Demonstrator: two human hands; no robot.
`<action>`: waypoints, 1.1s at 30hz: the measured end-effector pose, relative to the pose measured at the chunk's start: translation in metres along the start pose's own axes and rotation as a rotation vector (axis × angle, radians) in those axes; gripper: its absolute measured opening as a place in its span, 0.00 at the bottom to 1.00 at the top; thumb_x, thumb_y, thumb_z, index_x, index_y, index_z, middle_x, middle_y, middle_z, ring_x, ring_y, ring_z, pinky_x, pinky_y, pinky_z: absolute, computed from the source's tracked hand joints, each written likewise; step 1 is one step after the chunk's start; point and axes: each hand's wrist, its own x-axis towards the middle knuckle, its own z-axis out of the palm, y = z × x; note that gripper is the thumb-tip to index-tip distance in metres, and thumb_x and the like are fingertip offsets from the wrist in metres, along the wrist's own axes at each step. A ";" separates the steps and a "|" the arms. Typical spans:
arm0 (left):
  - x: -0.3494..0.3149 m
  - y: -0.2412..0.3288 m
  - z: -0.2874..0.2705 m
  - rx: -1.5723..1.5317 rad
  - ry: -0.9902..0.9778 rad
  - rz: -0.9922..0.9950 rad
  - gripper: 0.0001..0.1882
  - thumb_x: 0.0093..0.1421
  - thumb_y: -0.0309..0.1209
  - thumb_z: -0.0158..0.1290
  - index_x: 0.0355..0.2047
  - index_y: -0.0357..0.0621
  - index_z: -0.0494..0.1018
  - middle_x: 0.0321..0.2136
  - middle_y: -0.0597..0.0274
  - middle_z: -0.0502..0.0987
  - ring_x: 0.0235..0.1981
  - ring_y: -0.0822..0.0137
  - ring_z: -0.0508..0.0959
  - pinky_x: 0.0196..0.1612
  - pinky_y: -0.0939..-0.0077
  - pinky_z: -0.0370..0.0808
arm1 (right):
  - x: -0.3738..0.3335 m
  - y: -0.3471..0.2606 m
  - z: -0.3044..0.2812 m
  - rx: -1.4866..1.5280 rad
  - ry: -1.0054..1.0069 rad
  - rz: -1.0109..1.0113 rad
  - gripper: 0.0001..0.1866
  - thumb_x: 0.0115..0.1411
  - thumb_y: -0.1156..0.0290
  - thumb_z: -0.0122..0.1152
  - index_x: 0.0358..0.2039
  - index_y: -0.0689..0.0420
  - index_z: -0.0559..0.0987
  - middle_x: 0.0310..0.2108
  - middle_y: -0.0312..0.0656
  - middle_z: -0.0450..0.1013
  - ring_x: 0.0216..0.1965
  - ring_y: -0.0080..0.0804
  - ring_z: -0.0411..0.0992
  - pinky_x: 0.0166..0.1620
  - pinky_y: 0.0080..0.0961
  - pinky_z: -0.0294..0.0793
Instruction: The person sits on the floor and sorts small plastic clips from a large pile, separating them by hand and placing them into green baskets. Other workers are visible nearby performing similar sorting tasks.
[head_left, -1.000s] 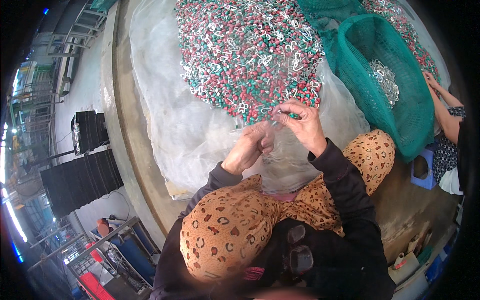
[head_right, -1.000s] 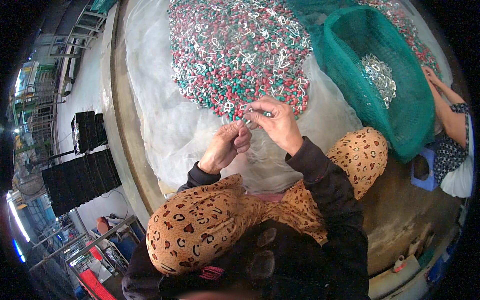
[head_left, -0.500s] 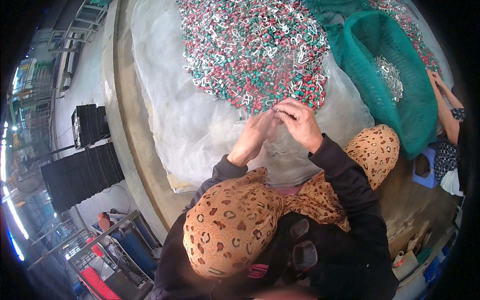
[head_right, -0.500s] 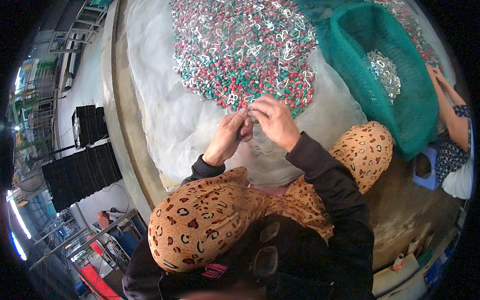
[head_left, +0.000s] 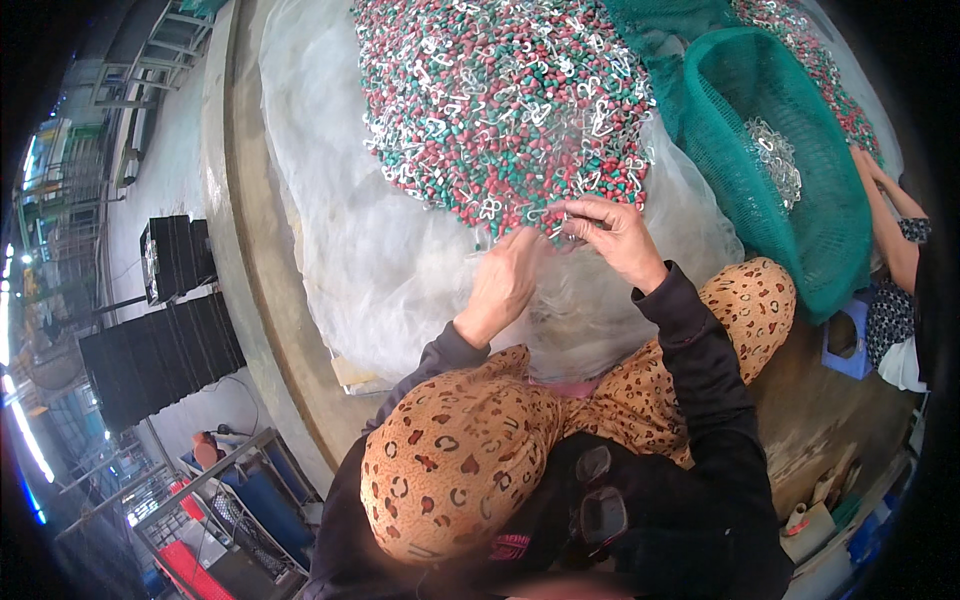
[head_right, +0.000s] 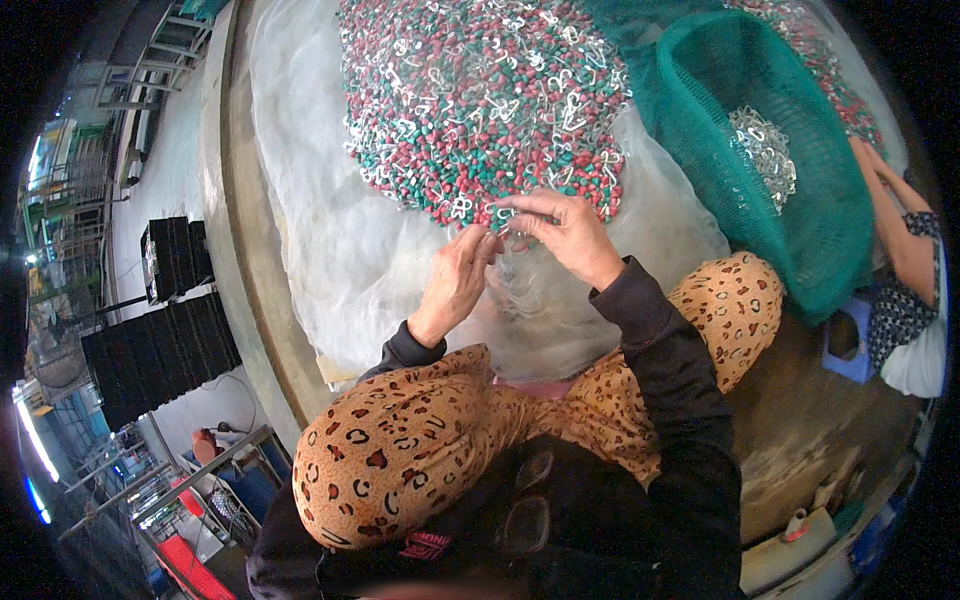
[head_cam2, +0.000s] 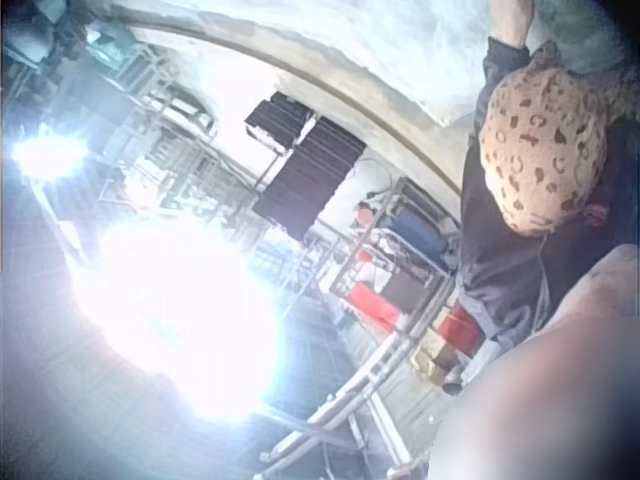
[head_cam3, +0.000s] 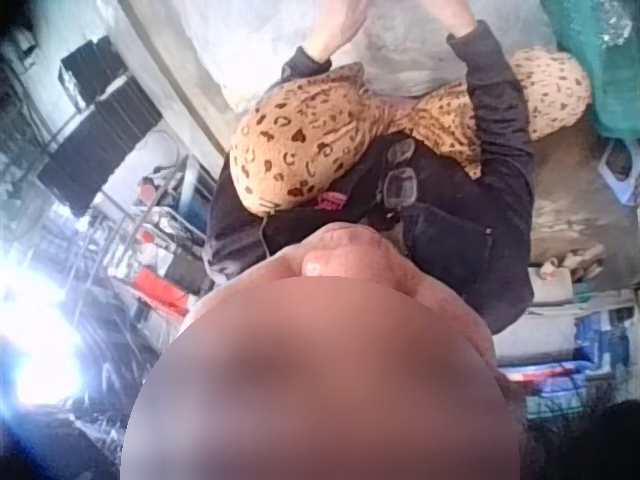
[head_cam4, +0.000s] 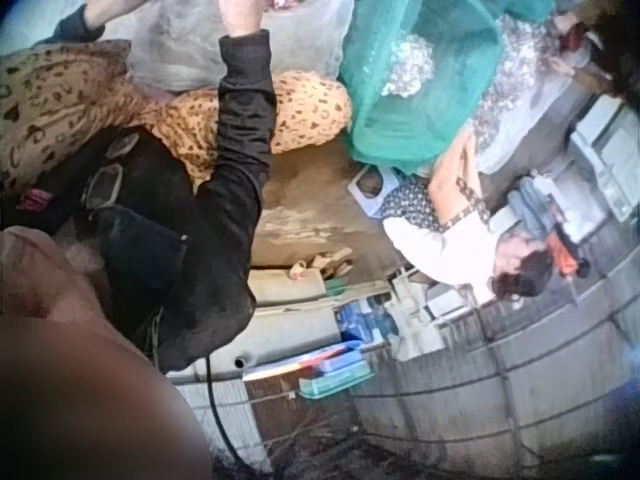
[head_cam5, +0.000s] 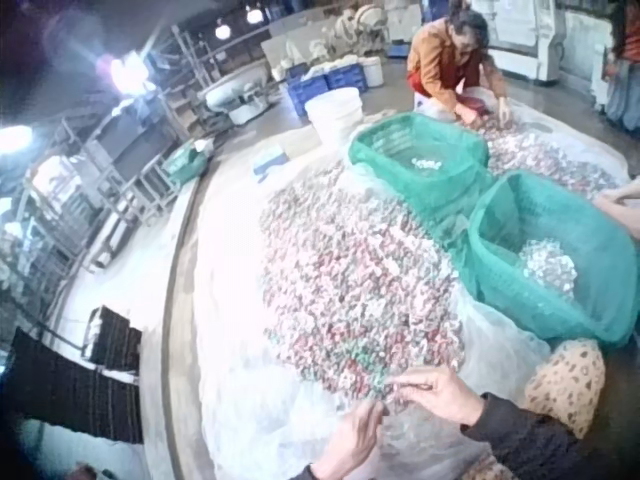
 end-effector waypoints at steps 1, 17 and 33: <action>0.001 0.001 -0.002 0.113 0.050 0.083 0.10 0.66 0.31 0.44 0.33 0.37 0.71 0.24 0.56 0.71 0.22 0.62 0.73 0.26 0.70 0.68 | 0.001 -0.001 -0.003 0.140 -0.007 0.060 0.15 0.58 0.79 0.57 0.47 0.62 0.75 0.38 0.38 0.74 0.36 0.22 0.74 0.36 0.20 0.80; 0.233 0.173 0.048 -0.002 0.019 0.649 0.22 0.53 0.38 0.59 0.45 0.37 0.72 0.33 0.44 0.75 0.35 0.47 0.75 0.36 0.62 0.72 | -0.029 -0.011 -0.079 0.860 0.247 0.037 0.20 0.61 0.75 0.55 0.53 0.63 0.68 0.37 0.39 0.74 0.37 0.30 0.75 0.42 0.28 0.78; 0.130 0.104 0.024 -0.182 -0.329 -0.019 0.11 0.54 0.29 0.60 0.35 0.35 0.76 0.30 0.60 0.79 0.31 0.74 0.77 0.36 0.77 0.74 | -0.030 -0.033 -0.087 0.250 0.422 -0.194 0.14 0.53 0.83 0.59 0.42 0.62 0.74 0.34 0.37 0.75 0.34 0.21 0.73 0.35 0.17 0.74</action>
